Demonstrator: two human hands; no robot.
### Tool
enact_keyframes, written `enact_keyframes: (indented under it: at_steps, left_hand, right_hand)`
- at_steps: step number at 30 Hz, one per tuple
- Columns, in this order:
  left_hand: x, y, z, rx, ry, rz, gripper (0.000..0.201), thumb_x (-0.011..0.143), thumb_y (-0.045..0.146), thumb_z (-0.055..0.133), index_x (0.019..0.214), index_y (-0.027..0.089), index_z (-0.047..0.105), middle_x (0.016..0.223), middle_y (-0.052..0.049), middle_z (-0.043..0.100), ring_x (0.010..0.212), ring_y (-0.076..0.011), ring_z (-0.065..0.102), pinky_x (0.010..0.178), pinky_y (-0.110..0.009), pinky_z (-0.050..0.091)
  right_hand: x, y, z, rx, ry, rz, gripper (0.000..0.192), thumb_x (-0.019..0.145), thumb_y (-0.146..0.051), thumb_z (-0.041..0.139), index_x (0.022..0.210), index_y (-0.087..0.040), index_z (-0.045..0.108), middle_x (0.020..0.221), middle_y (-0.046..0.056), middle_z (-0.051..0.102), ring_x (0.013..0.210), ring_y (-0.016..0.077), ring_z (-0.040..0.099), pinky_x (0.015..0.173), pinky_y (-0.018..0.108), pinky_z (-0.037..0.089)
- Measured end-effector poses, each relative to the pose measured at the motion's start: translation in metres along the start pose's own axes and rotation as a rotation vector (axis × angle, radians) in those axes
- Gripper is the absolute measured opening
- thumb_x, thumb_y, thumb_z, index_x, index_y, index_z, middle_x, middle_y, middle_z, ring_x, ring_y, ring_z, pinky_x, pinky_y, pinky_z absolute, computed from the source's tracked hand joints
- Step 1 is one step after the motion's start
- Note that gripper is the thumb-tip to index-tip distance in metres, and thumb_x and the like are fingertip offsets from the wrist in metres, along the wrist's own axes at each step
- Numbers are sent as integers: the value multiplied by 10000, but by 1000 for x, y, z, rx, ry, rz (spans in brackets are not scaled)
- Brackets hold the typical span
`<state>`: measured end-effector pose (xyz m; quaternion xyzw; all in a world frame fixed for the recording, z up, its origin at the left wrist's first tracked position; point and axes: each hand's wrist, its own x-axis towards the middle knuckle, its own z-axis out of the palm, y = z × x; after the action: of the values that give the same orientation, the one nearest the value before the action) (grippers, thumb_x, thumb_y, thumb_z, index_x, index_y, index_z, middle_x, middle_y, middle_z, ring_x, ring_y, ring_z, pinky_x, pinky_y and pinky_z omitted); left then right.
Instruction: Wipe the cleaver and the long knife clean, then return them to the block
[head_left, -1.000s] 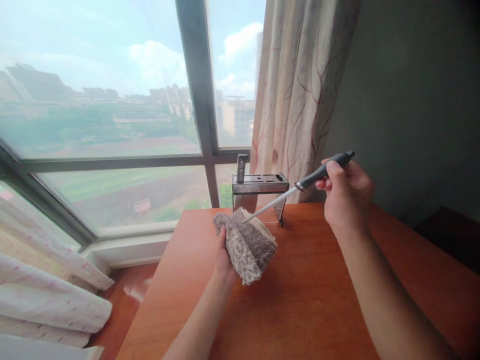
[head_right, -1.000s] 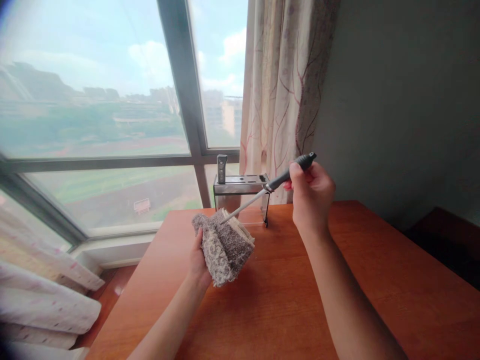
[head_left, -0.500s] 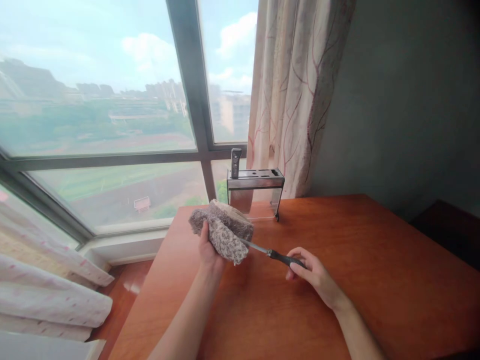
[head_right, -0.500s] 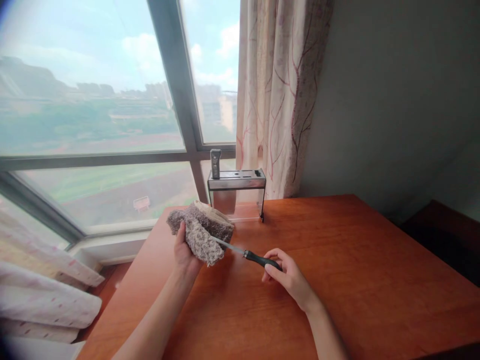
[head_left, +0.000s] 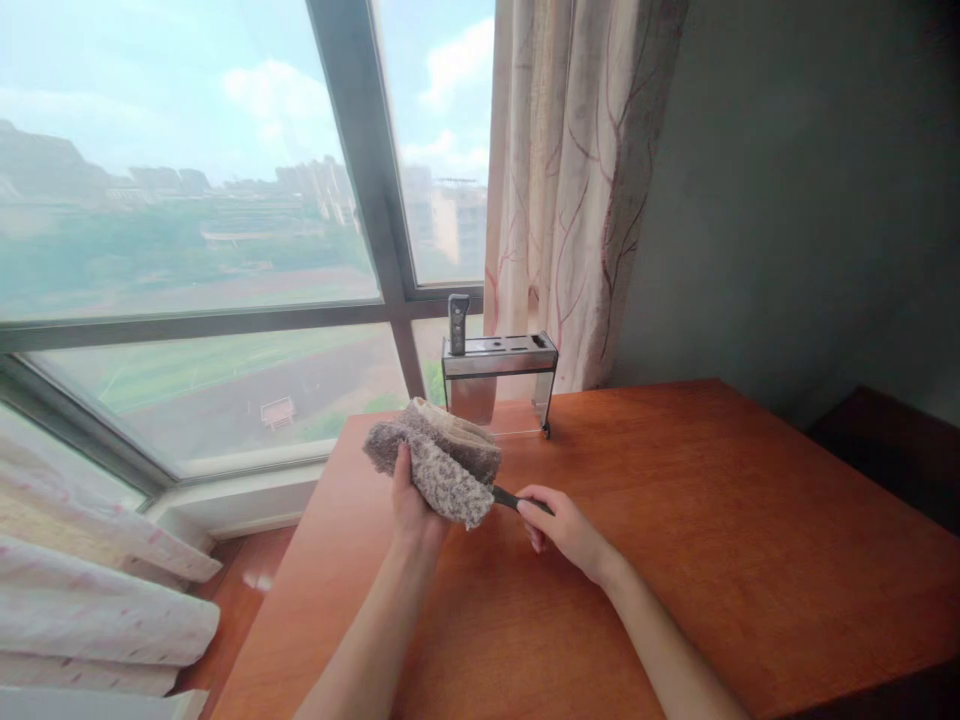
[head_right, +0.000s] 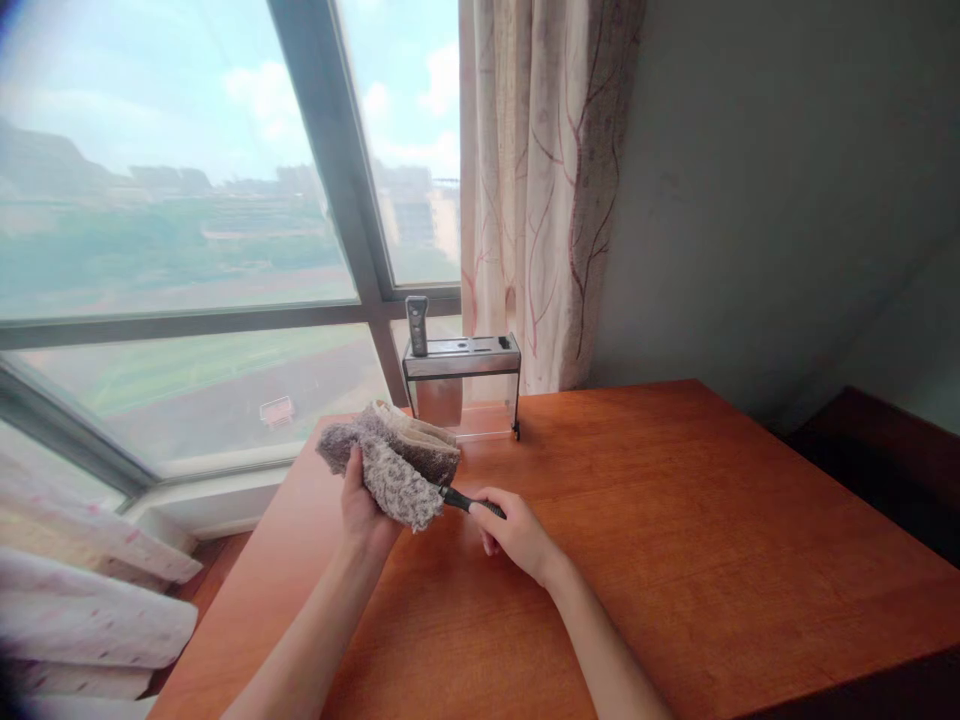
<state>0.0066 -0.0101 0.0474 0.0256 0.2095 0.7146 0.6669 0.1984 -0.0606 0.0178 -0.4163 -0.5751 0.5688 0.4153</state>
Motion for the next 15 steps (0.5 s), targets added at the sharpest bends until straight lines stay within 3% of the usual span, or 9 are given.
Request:
enact_keyframes:
  at_steps: [6, 10, 15]
  left_hand:
    - [-7, -9, -1, 81, 7, -70, 316, 856, 369, 579, 1122, 208, 635, 953, -41, 734, 917, -223, 677, 1002, -396, 441]
    - [-9, -14, -2, 154, 5, -132, 293, 835, 342, 612, 1085, 191, 642, 973, -60, 730, 948, -247, 671, 992, -411, 454]
    - [-7, -15, 0, 184, 36, -93, 260, 834, 256, 613, 1079, 170, 636, 910, -58, 735, 910, -236, 684, 964, -396, 481]
  right_hand:
    - [6, 6, 7, 19, 79, -44, 273, 853, -426, 536, 773, -171, 594, 508, -48, 504, 475, 106, 459, 482, 220, 359]
    - [0, 10, 2, 10, 122, -41, 273, 852, -428, 544, 807, -172, 628, 506, -43, 519, 481, 115, 474, 480, 225, 353]
    - [-5, 10, -4, -139, 98, -58, 271, 853, -404, 551, 927, -182, 688, 604, 3, 625, 578, 161, 557, 545, 258, 415]
